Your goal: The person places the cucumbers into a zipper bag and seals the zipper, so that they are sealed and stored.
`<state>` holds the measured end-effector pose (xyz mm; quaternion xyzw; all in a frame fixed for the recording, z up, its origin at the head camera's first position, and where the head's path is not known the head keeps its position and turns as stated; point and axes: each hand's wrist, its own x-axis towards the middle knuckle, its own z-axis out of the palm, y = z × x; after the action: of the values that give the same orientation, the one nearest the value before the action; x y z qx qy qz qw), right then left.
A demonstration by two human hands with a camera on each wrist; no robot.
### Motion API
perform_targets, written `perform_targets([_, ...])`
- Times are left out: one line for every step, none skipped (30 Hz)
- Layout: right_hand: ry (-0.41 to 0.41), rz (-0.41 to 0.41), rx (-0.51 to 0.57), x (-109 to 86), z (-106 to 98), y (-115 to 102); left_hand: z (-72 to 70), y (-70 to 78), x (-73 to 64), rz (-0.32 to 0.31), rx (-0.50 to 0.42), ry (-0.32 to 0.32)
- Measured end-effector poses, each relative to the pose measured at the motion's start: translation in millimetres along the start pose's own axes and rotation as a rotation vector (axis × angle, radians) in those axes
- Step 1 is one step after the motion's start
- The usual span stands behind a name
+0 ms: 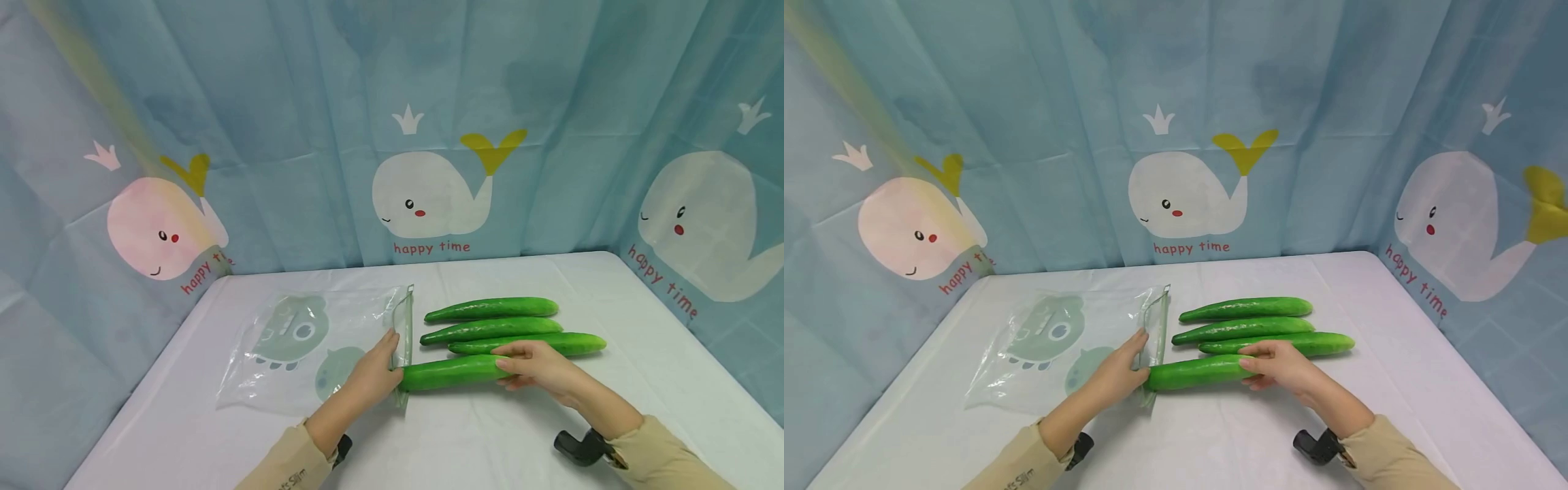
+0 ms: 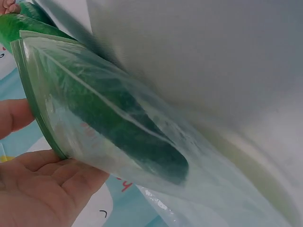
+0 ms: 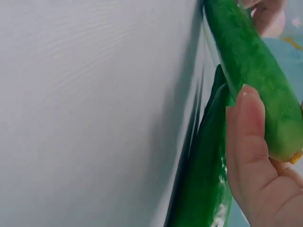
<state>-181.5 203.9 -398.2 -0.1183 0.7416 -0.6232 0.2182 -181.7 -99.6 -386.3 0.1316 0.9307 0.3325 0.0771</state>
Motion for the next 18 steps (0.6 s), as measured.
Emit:
perform_targets([-0.008, 0.003, 0.011, 1.3, 0.8, 0.2, 0.0, 0.3, -0.2, -0.001, -0.001, 0.000])
perform_targets([-0.016, 0.005, 0.020, 2.5, 1.5, 0.3, 0.2, 0.4, -0.3, -0.004, -0.001, 0.000])
perform_targets([-0.022, 0.009, 0.030, 3.7, 2.2, 0.5, 0.5, 0.4, -0.1, -0.005, -0.002, 0.001])
perform_targets([-0.027, 0.012, 0.038, 5.0, 3.1, 0.5, 0.5, 0.6, -0.1, -0.007, -0.004, 0.003])
perform_targets([-0.033, 0.016, 0.047, 6.2, 4.0, 0.4, 0.5, 0.7, -0.2, -0.008, -0.005, 0.006])
perform_targets([-0.039, 0.021, 0.055, 7.4, 4.9, 0.1, 0.6, 0.7, -0.2, -0.006, -0.004, 0.009])
perform_targets([-0.046, 0.025, 0.064, 8.4, 5.8, -0.2, 1.0, 0.5, -0.2, -0.008, -0.003, 0.011])
perform_targets([-0.054, 0.029, 0.071, 9.4, 6.6, -0.5, 1.4, 0.5, -0.2, -0.009, -0.002, 0.014])
perform_targets([-0.063, 0.034, 0.080, 10.4, 7.2, -0.9, 1.7, 0.6, -0.3, -0.009, 0.000, 0.017])
perform_targets([-0.071, 0.038, 0.086, 11.1, 7.8, -1.3, 1.9, 0.8, -0.2, -0.007, 0.002, 0.020])
perform_targets([-0.077, 0.041, 0.094, 11.8, 8.1, -1.5, 2.0, 1.0, -0.1, -0.006, 0.005, 0.022])
perform_targets([-0.081, 0.044, 0.101, 12.4, 8.4, -1.7, 2.1, 1.3, 0.1, -0.005, 0.008, 0.026])
perform_targets([-0.084, 0.046, 0.110, 12.9, 8.6, -1.7, 2.0, 1.7, 0.2, -0.005, 0.011, 0.028])
perform_targets([-0.087, 0.046, 0.116, 13.4, 8.7, -1.6, 1.9, 2.0, 0.3, -0.004, 0.015, 0.030])
perform_targets([-0.091, 0.045, 0.123, 13.9, 8.9, -1.4, 1.8, 2.3, 0.5, -0.002, 0.019, 0.032])
perform_targets([-0.094, 0.043, 0.129, 14.3, 9.0, -1.0, 1.7, 2.4, 0.6, -0.002, 0.022, 0.033])
perform_targets([-0.098, 0.043, 0.136, 14.8, 9.1, -0.5, 1.7, 2.5, 0.5, -0.004, 0.023, 0.034])
perform_targets([-0.103, 0.043, 0.142, 15.4, 9.4, -0.1, 1.5, 2.6, 0.5, -0.005, 0.024, 0.034])
